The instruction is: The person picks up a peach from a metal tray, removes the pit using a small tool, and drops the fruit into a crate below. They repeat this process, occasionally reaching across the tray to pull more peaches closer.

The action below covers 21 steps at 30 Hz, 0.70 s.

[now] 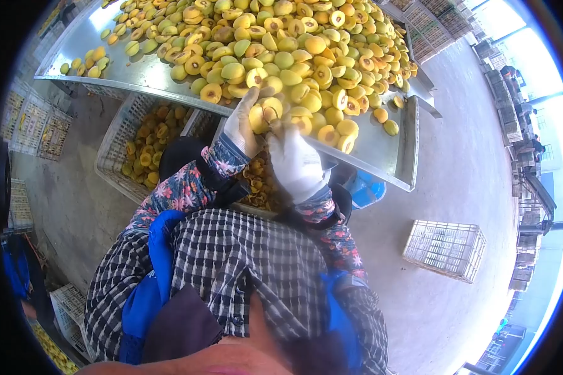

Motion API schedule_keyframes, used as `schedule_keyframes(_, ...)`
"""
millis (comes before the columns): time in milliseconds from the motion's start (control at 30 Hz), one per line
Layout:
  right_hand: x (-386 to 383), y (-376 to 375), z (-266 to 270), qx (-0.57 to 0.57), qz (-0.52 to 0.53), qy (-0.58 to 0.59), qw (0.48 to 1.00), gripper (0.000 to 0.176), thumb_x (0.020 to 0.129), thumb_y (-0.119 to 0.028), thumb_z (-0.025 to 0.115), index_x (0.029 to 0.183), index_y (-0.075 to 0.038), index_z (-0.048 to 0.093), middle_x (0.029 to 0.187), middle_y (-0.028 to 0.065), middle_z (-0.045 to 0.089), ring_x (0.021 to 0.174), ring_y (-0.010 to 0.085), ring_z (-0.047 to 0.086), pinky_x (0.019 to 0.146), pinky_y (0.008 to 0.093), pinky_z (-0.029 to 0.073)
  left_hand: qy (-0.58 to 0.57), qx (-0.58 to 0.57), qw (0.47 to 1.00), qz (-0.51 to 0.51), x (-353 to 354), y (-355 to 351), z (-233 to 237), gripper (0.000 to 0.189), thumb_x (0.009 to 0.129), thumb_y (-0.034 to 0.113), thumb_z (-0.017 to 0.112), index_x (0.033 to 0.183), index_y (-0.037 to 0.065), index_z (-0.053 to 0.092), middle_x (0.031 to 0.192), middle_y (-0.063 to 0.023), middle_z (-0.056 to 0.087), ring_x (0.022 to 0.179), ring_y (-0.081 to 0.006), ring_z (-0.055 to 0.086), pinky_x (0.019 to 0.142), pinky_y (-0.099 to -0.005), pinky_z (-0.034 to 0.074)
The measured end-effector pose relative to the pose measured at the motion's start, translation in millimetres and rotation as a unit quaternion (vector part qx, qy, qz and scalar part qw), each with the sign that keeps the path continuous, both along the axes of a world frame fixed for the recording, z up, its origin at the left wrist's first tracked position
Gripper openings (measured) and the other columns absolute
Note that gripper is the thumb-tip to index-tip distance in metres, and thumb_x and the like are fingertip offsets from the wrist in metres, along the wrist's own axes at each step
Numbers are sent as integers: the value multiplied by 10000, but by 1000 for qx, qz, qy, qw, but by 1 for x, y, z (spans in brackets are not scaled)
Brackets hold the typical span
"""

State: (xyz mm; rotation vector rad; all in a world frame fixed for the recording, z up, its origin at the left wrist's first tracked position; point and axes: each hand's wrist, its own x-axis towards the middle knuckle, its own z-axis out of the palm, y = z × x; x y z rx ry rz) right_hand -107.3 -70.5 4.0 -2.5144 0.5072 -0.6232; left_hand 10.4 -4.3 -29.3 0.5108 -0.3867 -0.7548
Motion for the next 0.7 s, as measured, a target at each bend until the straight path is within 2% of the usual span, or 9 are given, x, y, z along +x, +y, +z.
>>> schedule_keyframes(67, 3, 2, 4, -7, -17, 40, 999, 306, 936, -215, 569, 1130, 11, 495, 847, 255, 646, 778, 428, 645, 646, 463, 516, 20, -30, 998, -53, 9, -4, -17, 410, 1024, 169, 447, 1366, -37, 354, 1253, -198, 566, 1145, -248, 595, 1012, -336, 469)
schedule_keyframes(167, 3, -4, -16, -30, 14, 45, 998, 307, 931, -206, 574, 1127, 13, 487, 843, 246, 645, 737, 418, 644, 616, 460, 514, 22, 81, 996, -20, -1, 7, 13, 405, 1041, 247, 430, 1328, -39, 415, 1226, -179, 586, 1126, -231, 602, 1006, -338, 474)
schedule_keyframes(233, 2, -6, -20, -44, 34, 51, 997, 299, 931, -200, 573, 1119, 16, 488, 839, 240, 644, 729, 412, 644, 611, 453, 513, 113, 131, 981, -89, 9, 11, 25, 386, 1037, 249, 452, 1310, -23, 454, 1204, -167, 600, 1111, -223, 608, 1005, -343, 477)
schedule_keyframes(333, -6, -10, -20, -63, 62, 68, 994, 299, 933, -190, 568, 1126, 23, 487, 842, 237, 643, 736, 414, 642, 619, 449, 512, 131, 140, 970, -149, 24, 6, 3, 332, 1030, 207, 475, 1292, 4, 501, 1172, -146, 622, 1091, -208, 617, 1009, -339, 472)
schedule_keyframes(400, -11, -11, -19, -52, 66, 102, 991, 322, 932, -186, 568, 1153, 32, 484, 854, 246, 643, 770, 429, 639, 648, 453, 517, -40, 113, 987, -107, 24, 10, -7, 325, 1014, 145, 482, 1312, 15, 498, 1171, -147, 627, 1092, -215, 617, 1010, -337, 471)
schedule_keyframes(433, -14, -10, -20, -21, 72, 93, 993, 342, 944, -190, 559, 1187, 35, 475, 894, 237, 646, 814, 404, 645, 688, 434, 516, -125, 99, 984, -84, 23, 12, -9, 328, 1007, 114, 485, 1321, 20, 496, 1171, -148, 629, 1092, -218, 618, 1010, -336, 471)
schedule_keyframes(500, -18, -9, -23, 41, 83, 74, 993, 383, 968, -198, 541, 1253, 43, 457, 973, 219, 650, 901, 355, 657, 768, 395, 515, -203, 208, 950, -114, 25, 20, 10, 351, 985, 66, 489, 1331, 14, 492, 1182, -150, 628, 1105, -221, 614, 1021, -331, 461)
schedule_keyframes(600, -18, -10, -34, 249, 129, 30, 959, 476, 1006, -216, 503, 1386, 43, 381, 1151, 146, 605, 1047, 227, 590, 895, 328, 460, -201, 267, 935, -115, 24, 23, 29, 384, 953, 7, 488, 1336, 1, 487, 1188, -158, 628, 1114, -226, 611, 1027, -334, 456)
schedule_keyframes(700, -21, -8, -36, 437, 137, 29, 888, 541, 1031, -228, 459, 1479, 22, 286, 1318, 63, 502, 1169, 141, 473, 994, 279, 379, -200, 266, 941, -68, 12, 23, 35, 338, 957, 33, 503, 1292, -17, 513, 1159, -155, 636, 1091, -222, 617, 1003, -334, 475)
